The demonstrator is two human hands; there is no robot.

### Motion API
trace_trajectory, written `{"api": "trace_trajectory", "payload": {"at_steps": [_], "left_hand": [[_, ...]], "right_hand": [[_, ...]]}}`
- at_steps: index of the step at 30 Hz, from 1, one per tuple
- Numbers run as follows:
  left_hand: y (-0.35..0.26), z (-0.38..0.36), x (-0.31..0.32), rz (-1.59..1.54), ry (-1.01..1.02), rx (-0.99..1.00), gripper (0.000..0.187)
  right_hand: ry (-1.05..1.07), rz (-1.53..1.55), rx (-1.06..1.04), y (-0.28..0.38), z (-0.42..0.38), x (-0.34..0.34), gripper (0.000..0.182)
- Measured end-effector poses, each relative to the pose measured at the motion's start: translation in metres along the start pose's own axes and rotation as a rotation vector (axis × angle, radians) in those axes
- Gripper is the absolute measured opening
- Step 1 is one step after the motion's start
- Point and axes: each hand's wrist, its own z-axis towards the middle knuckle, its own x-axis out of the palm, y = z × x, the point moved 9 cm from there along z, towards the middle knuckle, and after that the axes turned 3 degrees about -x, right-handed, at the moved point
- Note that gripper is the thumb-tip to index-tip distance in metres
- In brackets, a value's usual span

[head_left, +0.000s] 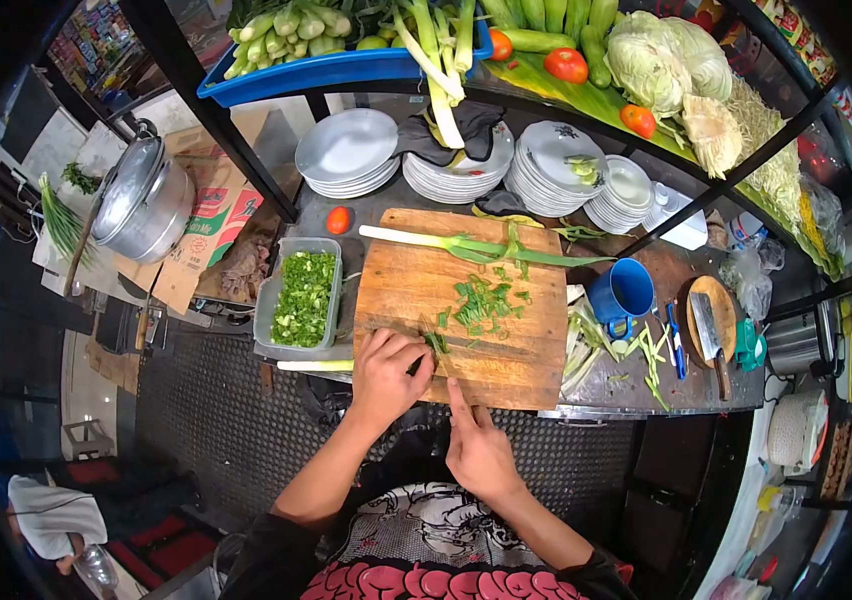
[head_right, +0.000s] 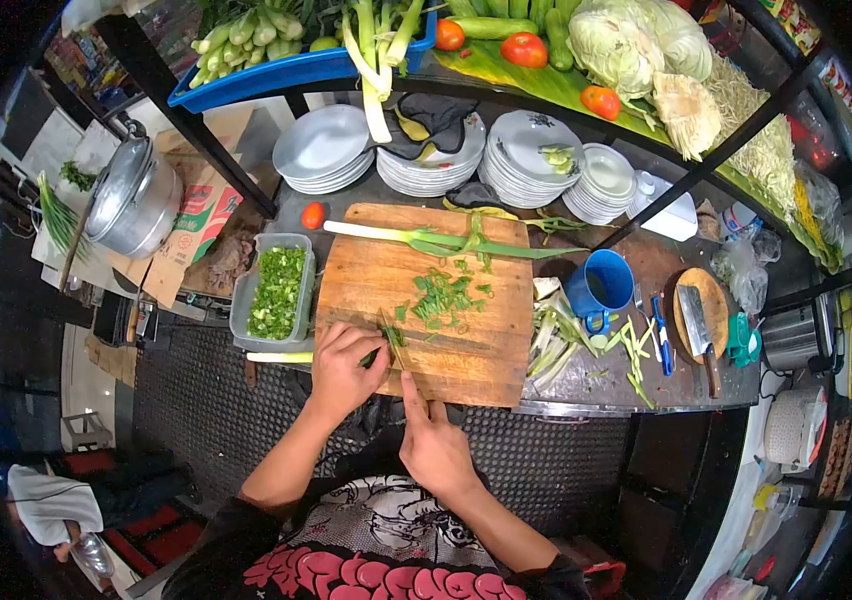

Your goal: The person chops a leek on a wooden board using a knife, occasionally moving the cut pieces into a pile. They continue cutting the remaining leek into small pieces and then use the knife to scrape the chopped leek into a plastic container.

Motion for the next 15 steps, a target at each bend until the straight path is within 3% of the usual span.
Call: {"api": "trace_trajectory", "payload": {"at_steps": [8,15], "left_hand": [[-0.001,0.002,-0.003,-0.015,0.008,0.005,0.006],[0.002,0.000,-0.005,-0.077,0.001,-0.019,0.007]], "right_hand": [[0.064,0.124,-0.033,-0.010,-0.065,-0.036,0.073],[0.025,0.166,-0.042,-0.005,-0.028,-0.018,0.074]]}}
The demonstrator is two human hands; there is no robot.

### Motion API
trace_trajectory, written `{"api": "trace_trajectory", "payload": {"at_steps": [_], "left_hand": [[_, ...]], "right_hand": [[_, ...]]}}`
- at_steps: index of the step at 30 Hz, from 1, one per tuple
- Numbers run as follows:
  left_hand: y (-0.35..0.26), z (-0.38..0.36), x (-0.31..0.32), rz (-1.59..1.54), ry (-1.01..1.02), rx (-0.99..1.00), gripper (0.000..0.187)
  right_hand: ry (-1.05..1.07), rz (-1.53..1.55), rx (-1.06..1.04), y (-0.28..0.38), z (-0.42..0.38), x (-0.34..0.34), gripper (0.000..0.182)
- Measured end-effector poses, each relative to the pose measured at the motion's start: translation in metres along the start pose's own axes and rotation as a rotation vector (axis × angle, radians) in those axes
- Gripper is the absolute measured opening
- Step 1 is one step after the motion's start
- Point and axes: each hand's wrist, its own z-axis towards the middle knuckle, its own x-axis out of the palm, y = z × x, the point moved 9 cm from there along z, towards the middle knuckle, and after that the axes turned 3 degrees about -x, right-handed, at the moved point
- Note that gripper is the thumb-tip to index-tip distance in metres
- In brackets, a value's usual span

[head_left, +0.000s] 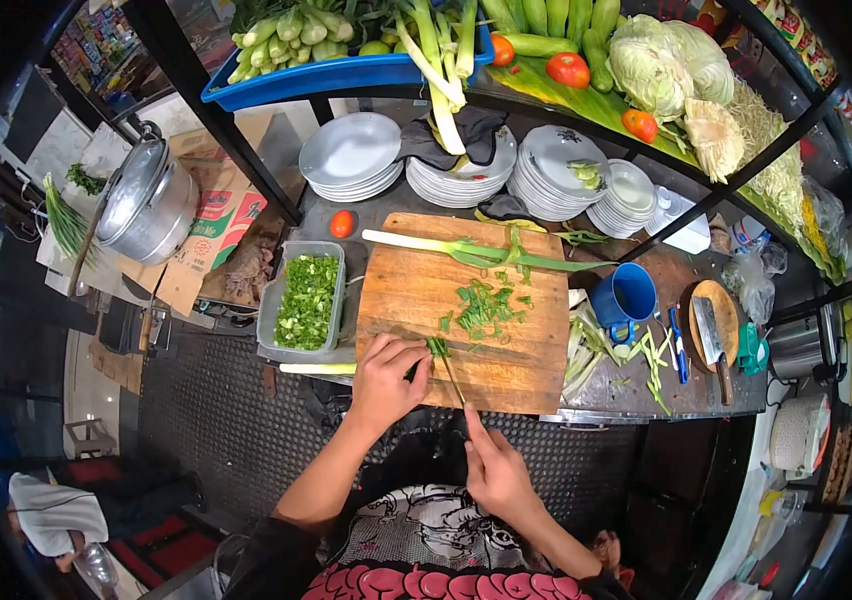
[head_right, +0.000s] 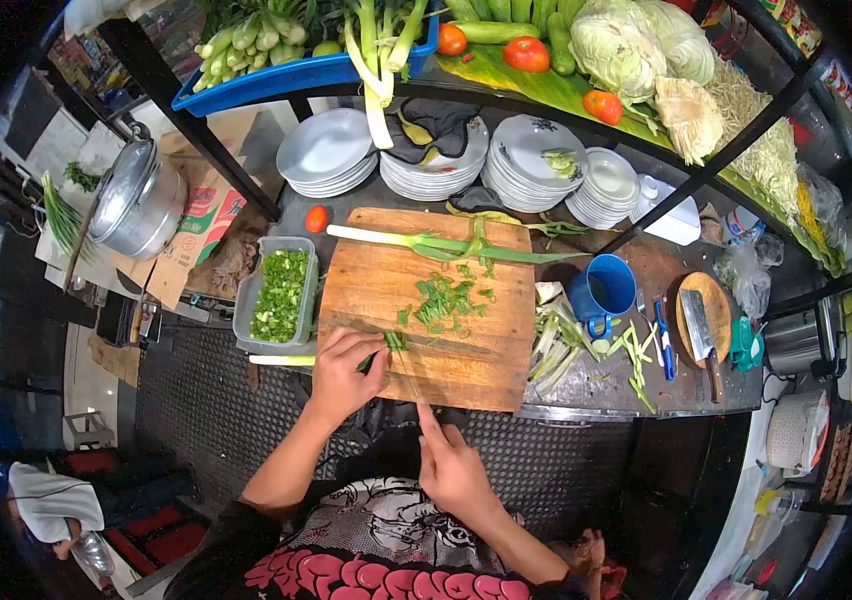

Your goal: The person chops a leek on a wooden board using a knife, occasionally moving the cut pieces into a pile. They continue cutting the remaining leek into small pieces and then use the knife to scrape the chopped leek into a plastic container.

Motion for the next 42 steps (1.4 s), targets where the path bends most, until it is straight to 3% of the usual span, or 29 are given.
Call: {"api": "trace_trajectory", "payload": {"at_steps": [4,10,18,22,26,27,34,42], "left_hand": [[-0.002,0.001,0.000,0.017,0.010,0.000,0.008],[-0.001,0.000,0.003,0.048,-0.006,0.017,0.007],[-0.003,0.001,0.002,0.060,-0.004,0.021,0.008],[-0.003,0.000,0.001,0.045,-0.006,0.015,0.008],[0.000,-0.001,0.001,0.032,0.013,0.023,0.009],[0.000,0.000,0.001,0.021,0.027,0.021,0.009],[0.006,-0.002,-0.002,-0.081,0.030,0.020,0.009],[-0.001,0.001,-0.003,-0.009,0.032,0.036,0.010]], "right_hand": [[0.043,-0.045,0.088,-0.005,0.018,0.015,0.069],[-0.021,-0.023,-0.047,0.000,0.033,0.020,0.077],[0.014,-0.122,0.079,0.000,0.035,0.025,0.072],[0.051,-0.175,0.040,-0.002,0.001,0.015,0.078],[0.024,-0.004,0.023,-0.002,-0.039,-0.012,0.067],[0.062,-0.003,0.111,-0.007,-0.043,-0.013,0.065],[-0.041,0.017,-0.028,-0.002,-0.001,0.008,0.069],[-0.043,-0.006,0.010,-0.005,0.011,0.019,0.066]]}}
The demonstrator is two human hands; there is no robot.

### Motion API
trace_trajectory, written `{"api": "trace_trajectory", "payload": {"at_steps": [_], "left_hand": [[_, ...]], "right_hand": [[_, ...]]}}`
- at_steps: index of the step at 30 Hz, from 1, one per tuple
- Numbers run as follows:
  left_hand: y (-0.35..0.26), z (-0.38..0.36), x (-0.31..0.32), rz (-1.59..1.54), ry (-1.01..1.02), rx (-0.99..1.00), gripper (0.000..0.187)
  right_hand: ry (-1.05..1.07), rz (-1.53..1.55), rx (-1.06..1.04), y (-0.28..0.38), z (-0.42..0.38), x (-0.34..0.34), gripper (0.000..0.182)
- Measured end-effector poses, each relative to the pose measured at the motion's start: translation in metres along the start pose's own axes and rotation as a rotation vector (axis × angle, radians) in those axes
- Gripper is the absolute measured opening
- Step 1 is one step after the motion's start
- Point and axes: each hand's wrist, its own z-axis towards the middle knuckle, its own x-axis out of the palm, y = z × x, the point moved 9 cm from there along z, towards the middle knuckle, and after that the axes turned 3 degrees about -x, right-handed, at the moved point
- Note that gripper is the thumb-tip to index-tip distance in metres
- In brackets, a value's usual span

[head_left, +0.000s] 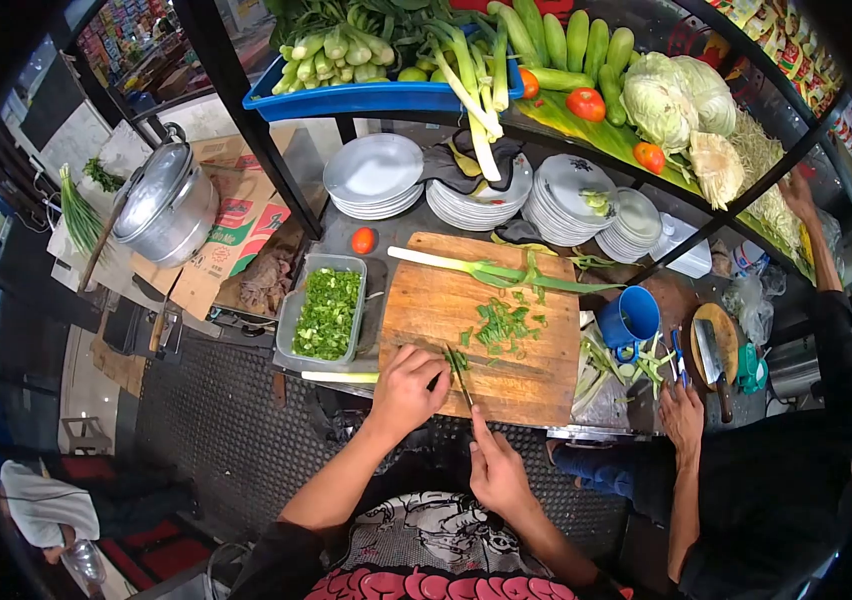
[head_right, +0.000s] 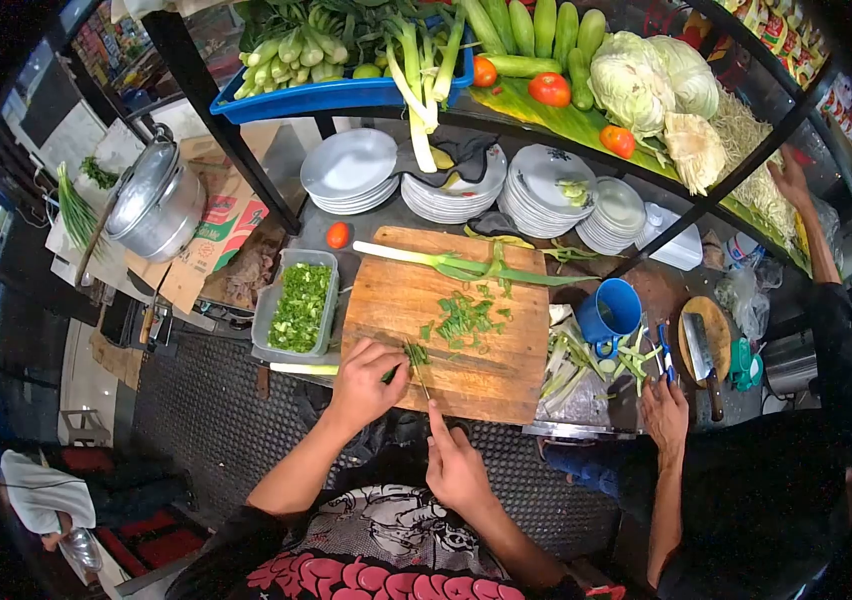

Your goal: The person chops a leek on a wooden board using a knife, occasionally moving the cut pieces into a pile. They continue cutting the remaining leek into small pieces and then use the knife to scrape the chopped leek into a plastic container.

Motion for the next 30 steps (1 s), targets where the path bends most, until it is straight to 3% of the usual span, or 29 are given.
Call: {"api": "trace_trajectory", "payload": {"at_steps": [20,23,30], "left_hand": [[-0.002,0.000,0.001,0.016,0.031,0.011,0.010],[0.003,-0.003,0.003,0.011,0.030,-0.009,0.009],[-0.011,0.002,-0.008,0.111,0.007,0.047,0.010]], "right_hand": [[0.008,-0.156,0.004,0.009,0.014,0.004,0.069],[-0.003,-0.029,0.004,0.018,-0.013,-0.012,0.060],[0.016,0.078,-0.030,0.002,-0.046,-0.030,0.062]]}}
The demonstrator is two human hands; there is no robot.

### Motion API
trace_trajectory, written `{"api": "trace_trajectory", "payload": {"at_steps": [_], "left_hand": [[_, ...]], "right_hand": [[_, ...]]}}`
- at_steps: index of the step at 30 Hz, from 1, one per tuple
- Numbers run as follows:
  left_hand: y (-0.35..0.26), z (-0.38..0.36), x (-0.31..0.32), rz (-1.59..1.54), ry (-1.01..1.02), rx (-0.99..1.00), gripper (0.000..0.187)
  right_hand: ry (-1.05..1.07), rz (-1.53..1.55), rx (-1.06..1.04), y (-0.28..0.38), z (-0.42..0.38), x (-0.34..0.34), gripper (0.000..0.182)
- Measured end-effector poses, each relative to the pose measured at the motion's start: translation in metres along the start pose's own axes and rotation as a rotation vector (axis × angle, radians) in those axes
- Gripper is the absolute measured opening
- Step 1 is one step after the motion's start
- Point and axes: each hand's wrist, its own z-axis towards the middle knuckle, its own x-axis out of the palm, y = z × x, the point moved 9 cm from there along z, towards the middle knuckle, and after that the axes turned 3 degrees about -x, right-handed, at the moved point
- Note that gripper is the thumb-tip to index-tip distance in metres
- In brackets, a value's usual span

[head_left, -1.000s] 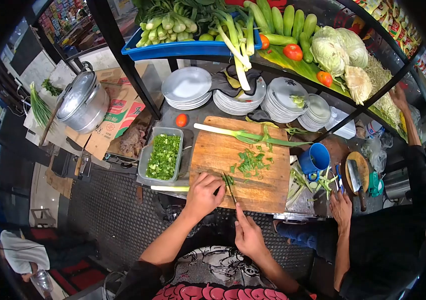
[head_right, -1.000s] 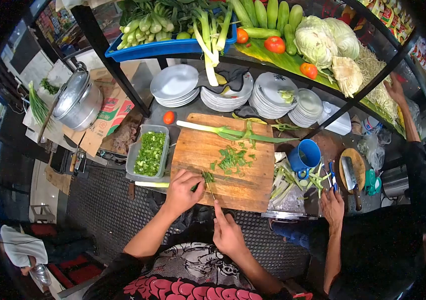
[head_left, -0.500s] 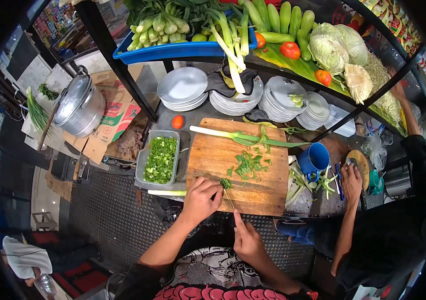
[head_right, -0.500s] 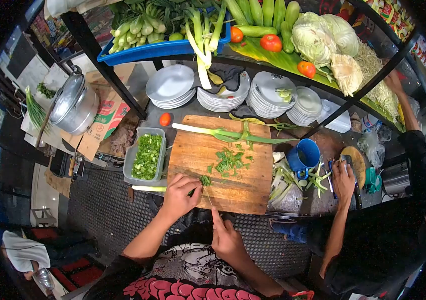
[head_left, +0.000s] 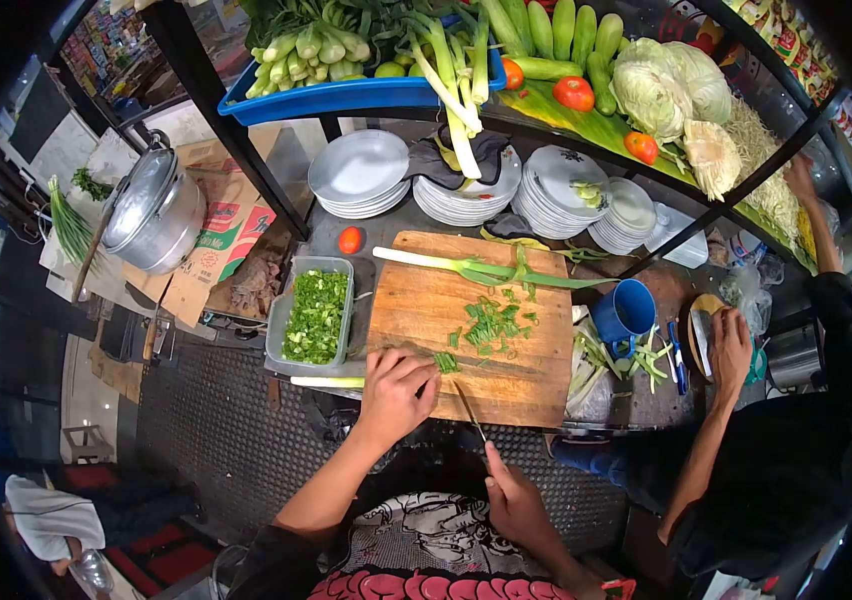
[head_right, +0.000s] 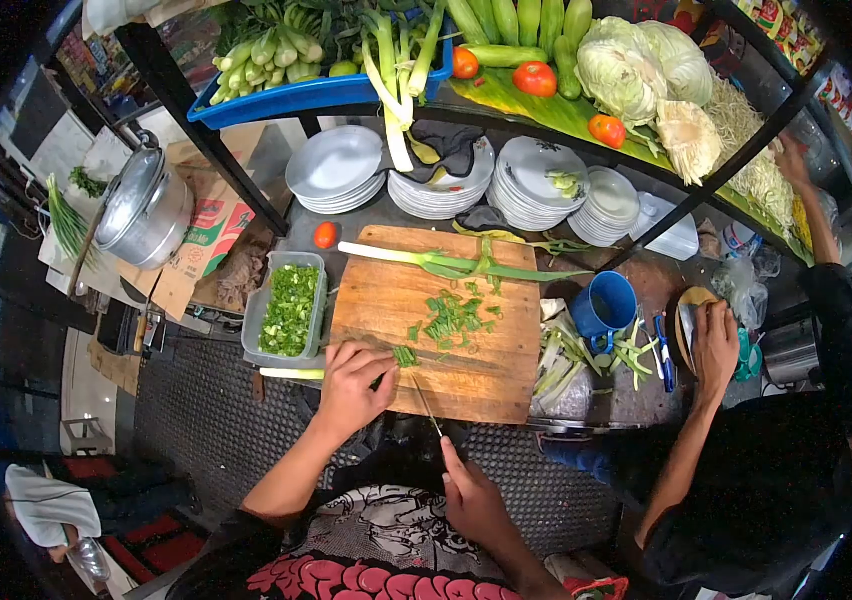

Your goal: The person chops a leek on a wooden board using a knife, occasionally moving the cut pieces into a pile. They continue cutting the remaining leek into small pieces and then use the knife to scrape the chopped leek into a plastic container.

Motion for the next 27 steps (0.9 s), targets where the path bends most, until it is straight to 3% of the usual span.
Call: {"api": "trace_trajectory", "payload": {"at_steps": [22,27], "left_hand": [[0.012,-0.007,0.006,-0.063,0.015,-0.031,0.011],[0.011,-0.007,0.007,-0.045,0.009,-0.032,0.009]], "right_hand": [[0.037,-0.168,0.065,0.004,0.055,0.033,0.072],[0.034,-0.178,0.052,0.008,0.030,0.023,0.070]]}}
